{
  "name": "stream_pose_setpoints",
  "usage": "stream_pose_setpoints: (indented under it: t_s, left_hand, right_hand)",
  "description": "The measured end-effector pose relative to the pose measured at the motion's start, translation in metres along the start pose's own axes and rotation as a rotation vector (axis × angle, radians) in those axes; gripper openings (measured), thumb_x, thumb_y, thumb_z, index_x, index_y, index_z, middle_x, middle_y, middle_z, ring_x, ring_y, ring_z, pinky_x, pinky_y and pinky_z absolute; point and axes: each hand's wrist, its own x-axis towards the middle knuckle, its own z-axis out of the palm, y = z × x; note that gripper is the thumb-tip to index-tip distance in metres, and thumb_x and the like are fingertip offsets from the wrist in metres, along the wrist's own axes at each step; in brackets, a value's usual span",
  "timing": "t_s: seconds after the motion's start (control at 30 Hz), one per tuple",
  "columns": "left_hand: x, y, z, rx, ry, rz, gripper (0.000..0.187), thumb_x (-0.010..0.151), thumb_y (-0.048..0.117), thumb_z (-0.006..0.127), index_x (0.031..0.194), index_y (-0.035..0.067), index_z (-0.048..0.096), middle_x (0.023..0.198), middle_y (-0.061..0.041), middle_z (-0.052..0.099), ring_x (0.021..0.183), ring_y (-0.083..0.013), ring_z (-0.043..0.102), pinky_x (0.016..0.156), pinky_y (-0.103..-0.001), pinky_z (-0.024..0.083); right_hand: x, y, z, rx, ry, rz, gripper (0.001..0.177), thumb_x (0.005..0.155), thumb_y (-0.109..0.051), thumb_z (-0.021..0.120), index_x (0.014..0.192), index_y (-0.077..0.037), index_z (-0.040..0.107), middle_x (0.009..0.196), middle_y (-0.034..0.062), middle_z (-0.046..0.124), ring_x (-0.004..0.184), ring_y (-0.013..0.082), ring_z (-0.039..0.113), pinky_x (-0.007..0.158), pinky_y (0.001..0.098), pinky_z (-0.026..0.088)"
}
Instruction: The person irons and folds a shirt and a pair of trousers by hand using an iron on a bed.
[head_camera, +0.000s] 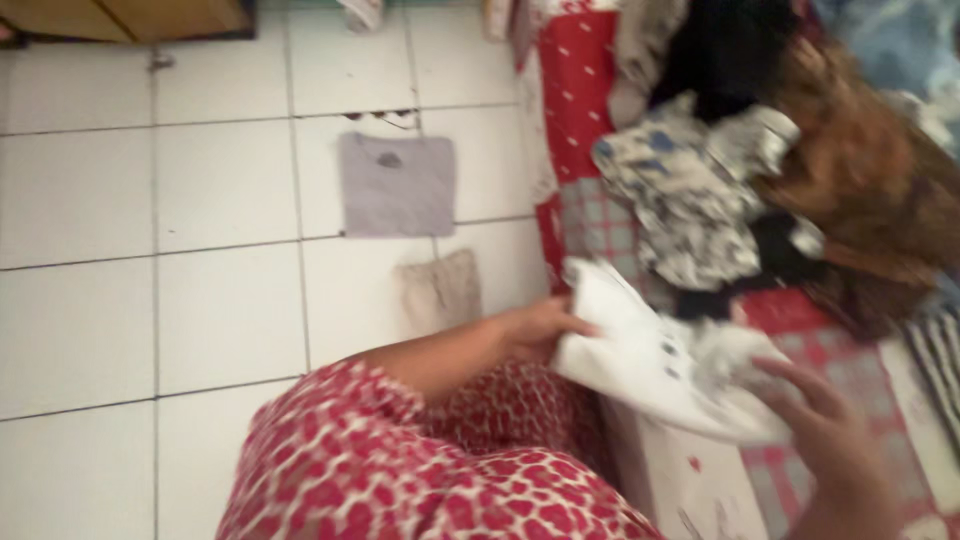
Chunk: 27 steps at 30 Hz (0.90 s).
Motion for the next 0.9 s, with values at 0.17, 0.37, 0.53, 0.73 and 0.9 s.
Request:
stream_pose_setpoints:
  t_s: [0.17, 0.37, 0.53, 0.73, 0.9]
  left_hand:
    - [-0.127, 0.133, -0.118, 0.095, 0.464, 0.270, 0.066, 0.082, 0.007, 0.074, 0.144, 0.005, 0.052, 0.131, -0.013, 0.068, 0.116, -0.0271, 0.068, 0.100, -0.045, 0.057]
    - [-0.206, 0.206, -0.249, 0.117, 0.705, 0.405, 0.066, 0.085, 0.006, 0.072, 0.147, 0.006, 0.051, 0.133, -0.008, 0.068, 0.120, -0.0215, 0.068, 0.102, -0.040, 0.056]
    - [-0.209, 0.230, -0.319, 0.189, 0.984, 0.413, 0.073, 0.086, 0.006, 0.068, 0.154, 0.018, 0.042, 0.127, -0.009, 0.067, 0.108, -0.0197, 0.067, 0.085, -0.038, 0.059]
    - [-0.205, 0.181, -0.397, 0.445, 1.353, 0.181, 0.079, 0.089, 0.011, 0.063, 0.162, 0.023, 0.033, 0.126, -0.016, 0.069, 0.106, -0.0316, 0.068, 0.086, -0.050, 0.053]
    - [-0.164, 0.125, -0.397, 1.061, 1.925, -0.174, 0.068, 0.083, 0.024, 0.079, 0.143, 0.022, 0.047, 0.135, -0.015, 0.054, 0.118, -0.0358, 0.052, 0.090, -0.052, 0.049]
  right_hand:
    - [0.139, -0.148, 0.194, -0.284, -0.231, -0.019, 0.044, 0.097, -0.018, 0.074, 0.140, -0.011, 0.075, 0.100, 0.0373, 0.068, 0.075, 0.0224, 0.043, 0.064, 0.0388, 0.034]
    - [0.271, -0.212, 0.368, 0.148, -0.545, -0.026, 0.046, 0.088, -0.005, 0.067, 0.134, -0.005, 0.068, 0.100, 0.0052, 0.071, 0.073, 0.0110, 0.060, 0.058, 0.0275, 0.046]
    - [0.348, -0.182, 0.444, 0.100, -0.518, -0.215, 0.061, 0.085, 0.004, 0.071, 0.144, -0.011, 0.064, 0.104, 0.0090, 0.065, 0.077, 0.0118, 0.055, 0.065, 0.0255, 0.046]
    - [0.389, -0.053, 0.499, -0.037, -0.577, -0.185, 0.067, 0.083, -0.004, 0.076, 0.146, -0.015, 0.055, 0.117, 0.0122, 0.070, 0.092, 0.0169, 0.067, 0.078, 0.0297, 0.055]
    - [0.365, 0.009, 0.466, -0.382, -0.480, -0.187, 0.061, 0.086, -0.020, 0.080, 0.142, -0.012, 0.055, 0.136, 0.0127, 0.061, 0.114, 0.0208, 0.059, 0.090, 0.0378, 0.051]
